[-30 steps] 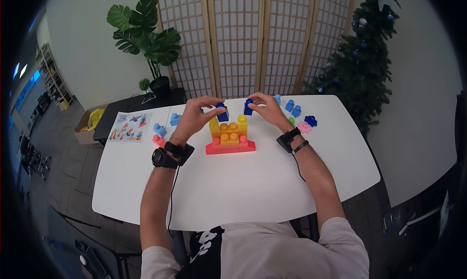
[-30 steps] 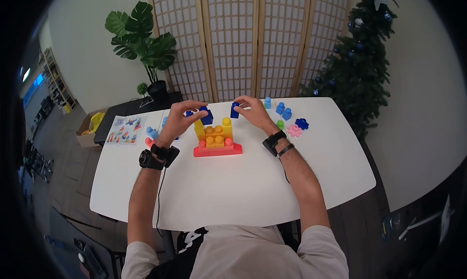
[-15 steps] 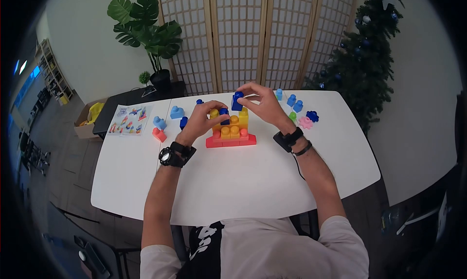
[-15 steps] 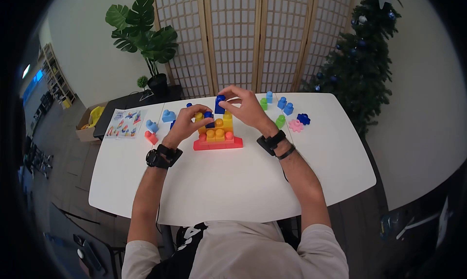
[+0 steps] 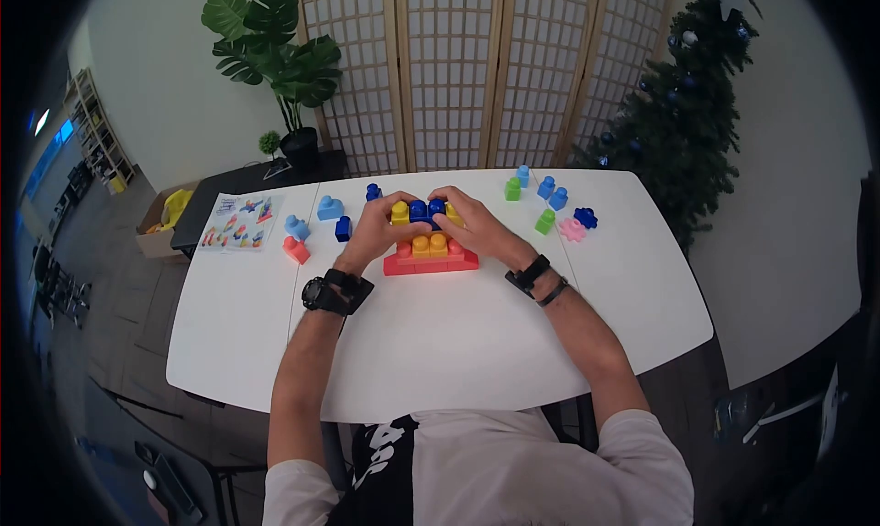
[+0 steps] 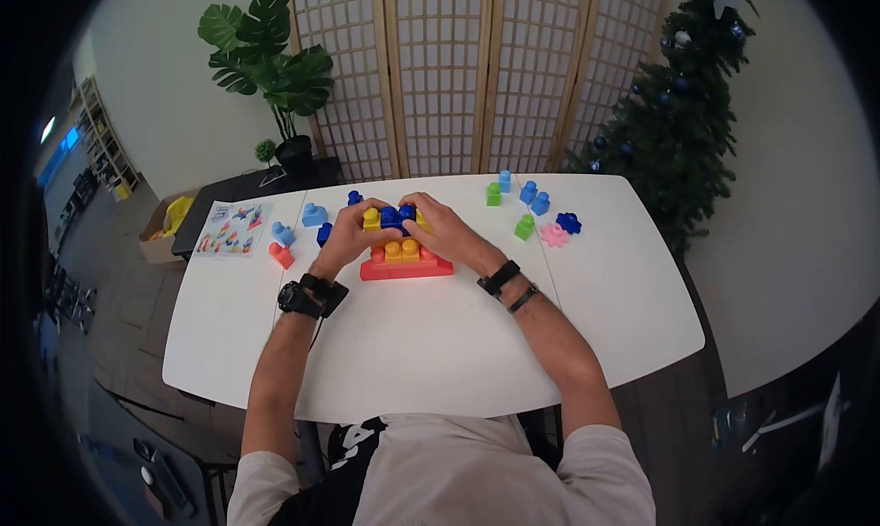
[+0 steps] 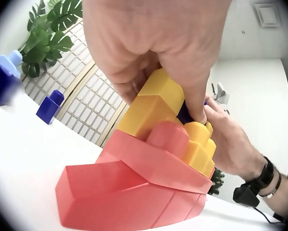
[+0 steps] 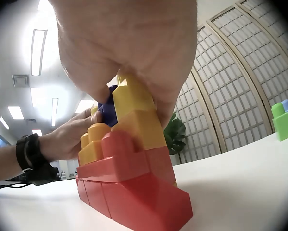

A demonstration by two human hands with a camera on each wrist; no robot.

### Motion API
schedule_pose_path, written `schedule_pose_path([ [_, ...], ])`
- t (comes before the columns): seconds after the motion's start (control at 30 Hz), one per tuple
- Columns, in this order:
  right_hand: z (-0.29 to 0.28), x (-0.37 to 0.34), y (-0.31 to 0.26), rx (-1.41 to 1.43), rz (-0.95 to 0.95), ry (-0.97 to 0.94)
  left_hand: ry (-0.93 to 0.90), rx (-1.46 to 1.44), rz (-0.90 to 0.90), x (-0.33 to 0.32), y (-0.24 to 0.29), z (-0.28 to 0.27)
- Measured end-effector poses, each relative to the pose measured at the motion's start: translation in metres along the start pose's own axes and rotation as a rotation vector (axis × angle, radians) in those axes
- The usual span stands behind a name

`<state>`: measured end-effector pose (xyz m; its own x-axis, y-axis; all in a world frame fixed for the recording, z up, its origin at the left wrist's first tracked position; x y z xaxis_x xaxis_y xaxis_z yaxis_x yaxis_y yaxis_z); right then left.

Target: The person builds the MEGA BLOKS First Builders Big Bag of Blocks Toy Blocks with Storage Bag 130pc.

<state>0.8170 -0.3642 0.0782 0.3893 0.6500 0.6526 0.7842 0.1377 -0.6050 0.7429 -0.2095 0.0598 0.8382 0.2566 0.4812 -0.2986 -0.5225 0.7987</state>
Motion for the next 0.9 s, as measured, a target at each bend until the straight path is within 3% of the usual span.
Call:
schedule_pose_path([
  [0.23,0.001,-0.001,-0.003,-0.042,0.002,-0.011,0.031,-0.077,-0.107,-0.007,-0.006,0.004],
  [0.9,0.003,-0.002,0.0,-0.02,-0.007,-0.023,-0.009,-0.149,-0.156,-0.008,-0.022,0.01],
])
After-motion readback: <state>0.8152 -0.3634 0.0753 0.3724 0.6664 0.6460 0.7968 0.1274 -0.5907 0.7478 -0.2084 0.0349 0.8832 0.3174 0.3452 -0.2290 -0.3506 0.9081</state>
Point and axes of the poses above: each hand's wrist, its own x-axis towards the middle knuckle, its own z-axis out of the palm, y = z × x, the point moved 8 cm from there along x, towards the middle knuckle, and after that the axes turned 11 degrees about y, right-handed, at the moved point
